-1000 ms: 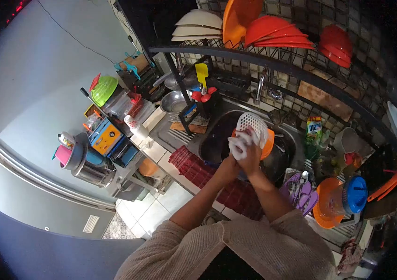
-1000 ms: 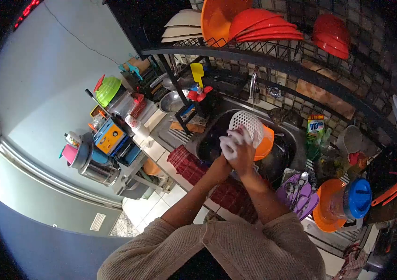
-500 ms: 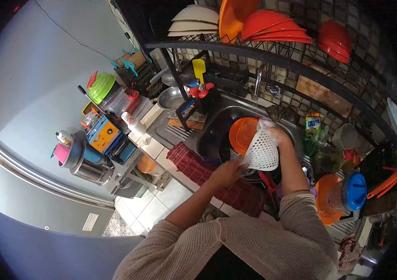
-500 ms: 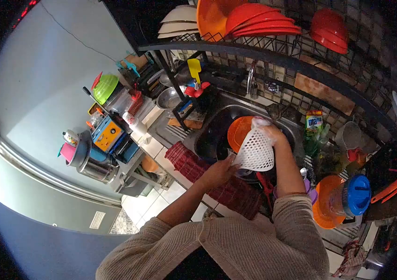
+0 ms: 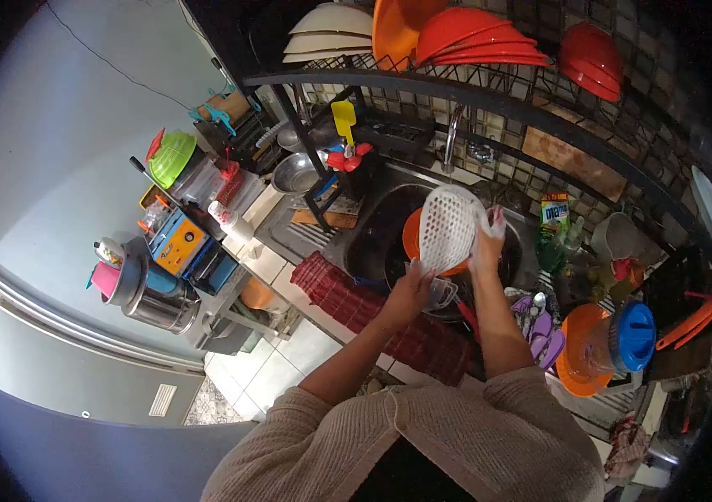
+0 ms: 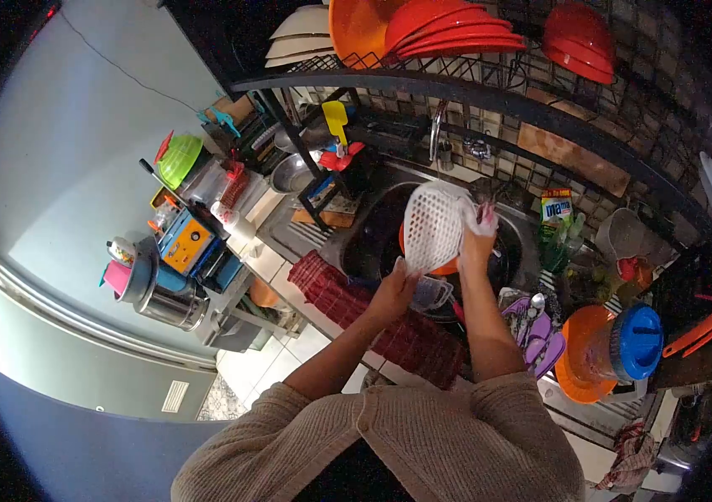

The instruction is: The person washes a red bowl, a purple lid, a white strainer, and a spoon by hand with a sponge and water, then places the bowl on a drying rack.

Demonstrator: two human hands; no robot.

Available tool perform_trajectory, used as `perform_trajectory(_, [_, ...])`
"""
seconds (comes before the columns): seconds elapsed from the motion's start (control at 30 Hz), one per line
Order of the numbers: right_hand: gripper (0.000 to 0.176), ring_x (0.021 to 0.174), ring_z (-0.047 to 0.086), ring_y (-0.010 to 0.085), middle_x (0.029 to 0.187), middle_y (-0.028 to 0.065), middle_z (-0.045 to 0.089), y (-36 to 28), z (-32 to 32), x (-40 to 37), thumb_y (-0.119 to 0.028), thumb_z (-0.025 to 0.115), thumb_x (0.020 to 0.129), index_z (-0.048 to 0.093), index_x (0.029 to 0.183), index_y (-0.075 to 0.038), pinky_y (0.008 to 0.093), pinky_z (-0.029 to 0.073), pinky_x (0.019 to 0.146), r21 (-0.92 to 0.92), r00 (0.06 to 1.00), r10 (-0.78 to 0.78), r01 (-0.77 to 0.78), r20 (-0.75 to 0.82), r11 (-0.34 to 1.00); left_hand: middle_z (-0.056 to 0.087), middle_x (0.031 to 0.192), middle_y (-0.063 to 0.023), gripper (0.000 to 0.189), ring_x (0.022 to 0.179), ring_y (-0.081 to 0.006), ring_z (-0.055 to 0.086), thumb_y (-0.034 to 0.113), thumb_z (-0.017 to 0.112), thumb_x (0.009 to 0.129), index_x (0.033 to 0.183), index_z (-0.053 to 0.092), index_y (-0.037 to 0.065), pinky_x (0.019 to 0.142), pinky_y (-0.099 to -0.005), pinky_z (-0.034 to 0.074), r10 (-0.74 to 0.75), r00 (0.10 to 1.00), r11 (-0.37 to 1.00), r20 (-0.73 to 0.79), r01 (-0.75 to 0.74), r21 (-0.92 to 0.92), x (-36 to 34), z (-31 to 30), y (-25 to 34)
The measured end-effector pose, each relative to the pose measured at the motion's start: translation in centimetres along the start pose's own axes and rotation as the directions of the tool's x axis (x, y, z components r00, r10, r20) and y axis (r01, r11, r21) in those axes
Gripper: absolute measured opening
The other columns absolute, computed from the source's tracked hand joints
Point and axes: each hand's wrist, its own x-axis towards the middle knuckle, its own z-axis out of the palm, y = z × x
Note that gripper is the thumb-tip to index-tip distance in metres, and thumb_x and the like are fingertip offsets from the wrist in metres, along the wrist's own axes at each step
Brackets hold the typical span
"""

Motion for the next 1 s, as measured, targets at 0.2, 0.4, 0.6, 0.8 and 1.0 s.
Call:
perform_trajectory(0.2, [0.014,0.092,0.055,0.0189,0.109,0.0036,0.052,-0.5,-0.1,-2.1,-0.021,0.049,0.089,0.046,0.101,-0.014,0.0372,0.050,0.073,0.712,0.773,0.431,-0.616,0.465,0.337,0.057,0.083,-0.0224,0.043,0.078,-0.0307,0.060,0.025,0.042,0.091,0.118,0.035,-0.009,0.067,-0.0356,0.045,0.004,0.998,0.993,0.065,0.004,-0.117,-0.1,-2.1,-0.8])
perform_trajectory(0.4, [0.043,0.093,0.057,0.0206,0.111,0.0099,0.054,1.1,-2.2,2.4,-0.020,0.058,0.083,0.040,0.121,-0.008,0.0361,0.050,0.077,0.188,0.433,0.442,-0.848,0.786,0.496,0.052,0.108,-0.0140,0.042,0.099,-0.0191,0.049,0.027,0.038,0.093,0.126,0.032,0.001,0.087,-0.0308,0.037,0.111,0.945,0.991,0.308,-0.082,-0.105,-0.5,-7.9,-1.8])
perform_trajectory(0.6, [0.066,0.100,0.056,0.0231,0.114,0.0133,0.054,1.3,-2.2,0.8,-0.003,0.061,0.076,0.028,0.133,-0.003,0.0359,0.047,0.082,0.437,0.532,0.096,-0.773,0.841,0.460,0.051,0.114,-0.0114,0.038,0.106,-0.0181,0.045,0.021,0.039,0.093,0.126,0.035,0.002,0.093,-0.0287,0.032,0.129,0.924,0.979,0.359,-0.060,-0.195,-0.5,-9.2,0.8])
perform_trajectory(0.8, [0.042,0.093,0.058,0.0243,0.109,0.0113,0.057,0.7,0.3,-0.6,-0.015,0.061,0.080,0.046,0.118,-0.003,0.0402,0.048,0.079,0.494,0.659,0.308,-0.733,0.686,0.467,0.052,0.113,-0.0111,0.038,0.103,-0.0169,0.046,0.020,0.040,0.093,0.126,0.035,0.004,0.091,-0.0290,0.034,0.077,0.968,0.979,0.240,-0.028,-0.204,-1.1,-8.0,-0.2])
perform_trajectory(1.0, [0.040,0.083,0.060,0.0228,0.088,0.0101,0.061,-5.9,0.4,-0.6,-0.031,0.051,0.087,0.047,0.118,-0.006,0.0376,0.050,0.071,0.414,0.492,0.524,-0.870,0.695,0.268,0.055,0.085,-0.0087,0.042,0.078,-0.0177,0.049,0.038,0.037,0.092,0.106,0.050,0.000,0.076,-0.0294,0.040,-0.032,0.967,0.975,0.252,0.086,-0.206,-1.0,-8.3,-2.8])
